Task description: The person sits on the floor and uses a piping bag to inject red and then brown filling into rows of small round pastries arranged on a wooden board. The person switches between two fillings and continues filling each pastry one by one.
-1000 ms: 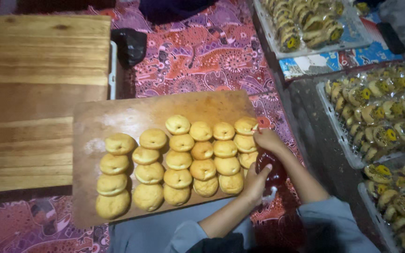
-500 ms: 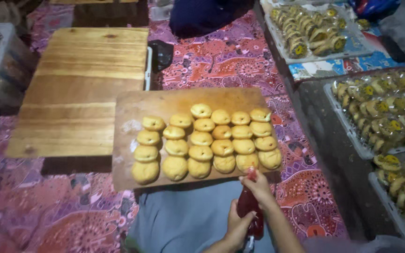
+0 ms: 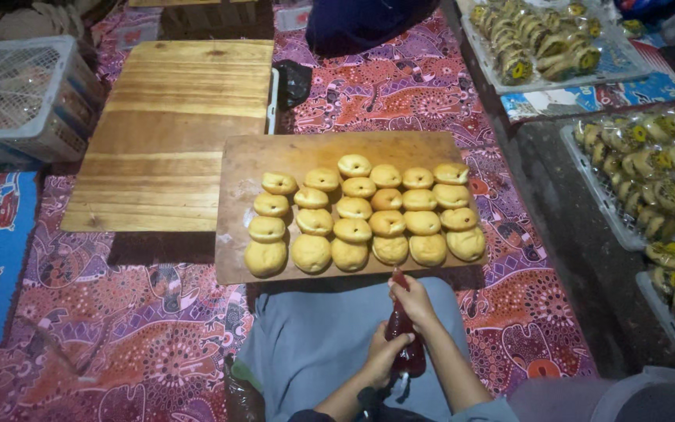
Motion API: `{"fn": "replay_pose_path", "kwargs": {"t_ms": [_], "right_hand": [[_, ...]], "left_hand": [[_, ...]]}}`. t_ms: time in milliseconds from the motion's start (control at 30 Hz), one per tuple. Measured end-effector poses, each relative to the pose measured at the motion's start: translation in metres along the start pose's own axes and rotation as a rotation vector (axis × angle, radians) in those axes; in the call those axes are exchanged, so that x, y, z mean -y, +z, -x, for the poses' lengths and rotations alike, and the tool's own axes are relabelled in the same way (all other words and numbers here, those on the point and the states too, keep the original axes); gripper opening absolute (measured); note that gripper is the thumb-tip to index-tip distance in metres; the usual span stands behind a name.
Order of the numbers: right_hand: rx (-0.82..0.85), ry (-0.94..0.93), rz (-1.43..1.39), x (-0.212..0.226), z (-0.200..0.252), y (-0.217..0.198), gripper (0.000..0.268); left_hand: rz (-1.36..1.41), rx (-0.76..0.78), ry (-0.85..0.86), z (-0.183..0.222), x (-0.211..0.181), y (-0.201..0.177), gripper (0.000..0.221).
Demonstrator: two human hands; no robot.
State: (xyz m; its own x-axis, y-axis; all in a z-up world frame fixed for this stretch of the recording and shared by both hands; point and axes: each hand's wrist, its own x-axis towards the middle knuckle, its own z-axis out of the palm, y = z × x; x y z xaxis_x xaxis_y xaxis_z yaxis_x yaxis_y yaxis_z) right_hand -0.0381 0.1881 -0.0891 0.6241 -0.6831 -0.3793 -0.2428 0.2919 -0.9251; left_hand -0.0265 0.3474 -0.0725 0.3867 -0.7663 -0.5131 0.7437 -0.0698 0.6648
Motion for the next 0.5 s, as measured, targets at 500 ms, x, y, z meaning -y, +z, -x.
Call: {"fn": "replay_pose_path", "kwargs": {"t_ms": [500], "right_hand": [[-0.089,0.056,0.027,-0.011,-0.033,0.015,0.021]], "left_hand": [[-0.012,-0.065,0.005,-0.019,-0.014,-0.015,0.046]]}}
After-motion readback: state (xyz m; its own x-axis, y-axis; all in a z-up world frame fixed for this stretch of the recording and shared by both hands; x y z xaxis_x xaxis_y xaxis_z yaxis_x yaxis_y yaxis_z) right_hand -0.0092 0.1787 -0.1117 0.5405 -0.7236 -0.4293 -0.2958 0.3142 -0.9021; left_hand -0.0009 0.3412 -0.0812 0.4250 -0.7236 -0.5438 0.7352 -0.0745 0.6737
